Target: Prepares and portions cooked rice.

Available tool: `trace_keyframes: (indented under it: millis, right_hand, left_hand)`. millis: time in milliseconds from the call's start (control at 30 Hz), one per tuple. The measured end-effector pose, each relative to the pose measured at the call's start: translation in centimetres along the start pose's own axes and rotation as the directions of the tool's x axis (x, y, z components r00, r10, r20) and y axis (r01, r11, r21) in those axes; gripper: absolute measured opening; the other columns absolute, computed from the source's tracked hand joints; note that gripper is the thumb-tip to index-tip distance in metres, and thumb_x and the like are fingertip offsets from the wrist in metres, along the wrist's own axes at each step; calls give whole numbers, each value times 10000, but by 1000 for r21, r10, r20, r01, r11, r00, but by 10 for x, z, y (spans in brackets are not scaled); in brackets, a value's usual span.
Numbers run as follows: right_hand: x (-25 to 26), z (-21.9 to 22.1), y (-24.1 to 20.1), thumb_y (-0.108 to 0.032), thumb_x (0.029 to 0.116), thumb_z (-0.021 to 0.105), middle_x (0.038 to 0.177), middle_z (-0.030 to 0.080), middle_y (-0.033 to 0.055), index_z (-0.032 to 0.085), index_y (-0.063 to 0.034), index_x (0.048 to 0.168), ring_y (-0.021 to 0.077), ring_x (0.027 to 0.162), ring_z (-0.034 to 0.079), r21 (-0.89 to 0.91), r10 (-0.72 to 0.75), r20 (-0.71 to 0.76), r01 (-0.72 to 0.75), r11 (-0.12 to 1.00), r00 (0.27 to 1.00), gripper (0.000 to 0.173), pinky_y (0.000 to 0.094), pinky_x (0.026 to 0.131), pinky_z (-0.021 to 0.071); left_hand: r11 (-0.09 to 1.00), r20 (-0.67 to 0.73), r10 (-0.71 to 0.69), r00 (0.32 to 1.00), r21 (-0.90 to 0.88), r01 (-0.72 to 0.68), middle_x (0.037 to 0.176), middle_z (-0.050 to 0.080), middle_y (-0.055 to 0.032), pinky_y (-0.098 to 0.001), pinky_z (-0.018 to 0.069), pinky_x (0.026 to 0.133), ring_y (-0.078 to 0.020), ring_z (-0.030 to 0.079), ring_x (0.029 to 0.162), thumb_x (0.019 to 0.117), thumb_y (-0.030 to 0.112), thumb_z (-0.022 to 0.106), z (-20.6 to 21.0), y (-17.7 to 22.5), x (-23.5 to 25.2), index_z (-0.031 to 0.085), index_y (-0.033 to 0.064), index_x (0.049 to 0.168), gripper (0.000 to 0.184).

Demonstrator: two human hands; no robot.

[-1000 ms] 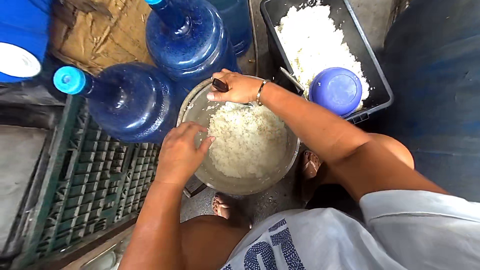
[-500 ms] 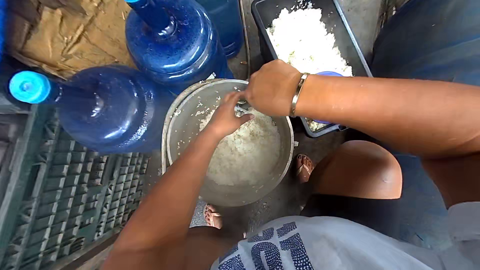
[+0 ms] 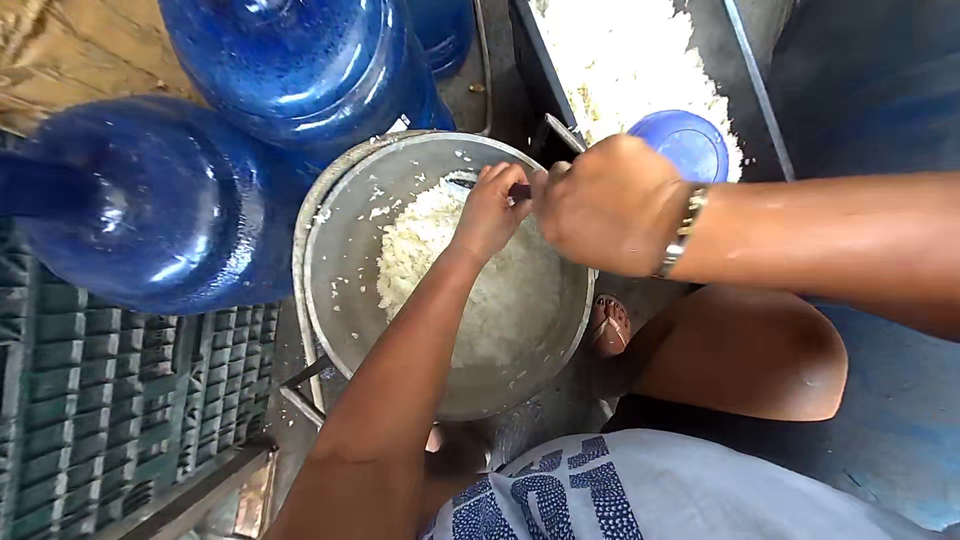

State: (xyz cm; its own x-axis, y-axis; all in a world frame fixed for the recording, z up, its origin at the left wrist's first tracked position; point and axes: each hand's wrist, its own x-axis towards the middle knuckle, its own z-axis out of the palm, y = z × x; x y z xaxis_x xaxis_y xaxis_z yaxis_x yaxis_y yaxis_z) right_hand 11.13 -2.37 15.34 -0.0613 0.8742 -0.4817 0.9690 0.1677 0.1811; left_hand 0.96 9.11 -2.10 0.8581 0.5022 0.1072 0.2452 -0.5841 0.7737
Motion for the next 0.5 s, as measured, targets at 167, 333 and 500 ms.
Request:
trace_keyframes:
  millis: [167,333,500]
  right_hand:
    - [29,4,2,39,973,502,797,584,191,607,39,914,392,719,621,73,-69,-95,76,994,993,120,497,530,431]
    - [50,-13,18,4,983,517,780,561,178,593,11,824,384,766,623,-40,-84,1,84,996,996,177,494,551,405]
    - [65,-12,32,21,994,499,851,583,197,597,21,905,399,850,636,-160,-178,15,178,971,984,133,522,607,432]
  left_hand:
    - [986,44,-117,992,128,110,1065,688,-163,-460,500,1000,-304,646,1094,954,91,647,-3,-30,8,669,0,986,99]
    - [972,-36,-229,973,37,230,1100,712,-148,-476,506,996,-249,676,1081,988,169,637,-4,-35,19,706,35,1091,182]
    - [958,-32,-286,958,28,287,963,711,-163,-545,512,897,-281,683,948,991,300,658,-6,-39,27,721,21,999,287]
